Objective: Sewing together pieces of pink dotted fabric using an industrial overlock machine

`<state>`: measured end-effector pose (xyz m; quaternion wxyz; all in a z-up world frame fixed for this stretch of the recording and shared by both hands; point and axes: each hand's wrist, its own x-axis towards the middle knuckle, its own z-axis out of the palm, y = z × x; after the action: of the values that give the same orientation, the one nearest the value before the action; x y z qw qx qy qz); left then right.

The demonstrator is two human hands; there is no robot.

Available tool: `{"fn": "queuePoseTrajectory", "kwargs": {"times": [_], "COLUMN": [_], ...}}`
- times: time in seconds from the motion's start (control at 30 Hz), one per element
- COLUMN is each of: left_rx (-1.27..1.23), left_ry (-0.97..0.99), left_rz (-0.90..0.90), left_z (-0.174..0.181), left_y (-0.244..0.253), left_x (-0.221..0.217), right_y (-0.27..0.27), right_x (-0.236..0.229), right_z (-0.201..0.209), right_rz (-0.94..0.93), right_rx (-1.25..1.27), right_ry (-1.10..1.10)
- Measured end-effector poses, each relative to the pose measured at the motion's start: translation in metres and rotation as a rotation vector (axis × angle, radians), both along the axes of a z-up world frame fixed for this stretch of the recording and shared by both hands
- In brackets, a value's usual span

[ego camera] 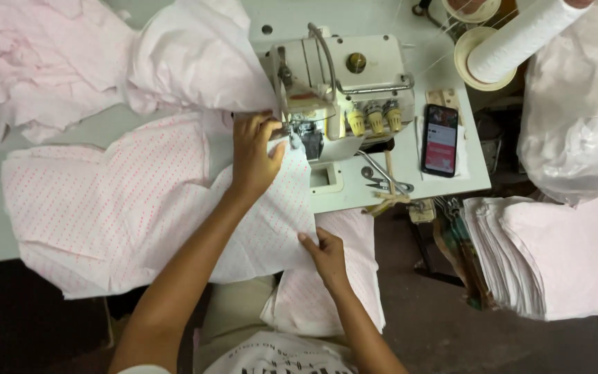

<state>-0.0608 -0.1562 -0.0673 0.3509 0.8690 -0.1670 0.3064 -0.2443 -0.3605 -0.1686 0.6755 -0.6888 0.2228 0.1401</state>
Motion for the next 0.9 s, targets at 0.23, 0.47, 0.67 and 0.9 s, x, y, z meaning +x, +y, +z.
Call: {"fn": "queuePoseTrajectory", "kwargs": {"times": [0.23,0.47,0.67,0.9], "left_rx": [0.061,0.258,0.394,0.251], "left_ry": [0.064,0.46,0.481,0.57], "left_rz": [-0.112,-0.816,-0.737,-0.882], "left_z": [0.023,-0.139,-0.185,-0.197], "left_y": [0.007,0.002,0.035,0.035], "left_x": [-0.057,-0.248,-0.293,-0.257], "right_y": [-0.031,-0.078,-0.083,-0.082], "right_x": [-0.019,-0.052,-0.069,-0.082], "right_z": [-0.032,0.001,0.025,0.024], "right_rz": [0.17,0.11,0.142,0.201], "right_rx": [-0.375,-0.437,-0.467,-0.436], "right_ry": [-0.169,-0.047,-0.074,-0.074]}}
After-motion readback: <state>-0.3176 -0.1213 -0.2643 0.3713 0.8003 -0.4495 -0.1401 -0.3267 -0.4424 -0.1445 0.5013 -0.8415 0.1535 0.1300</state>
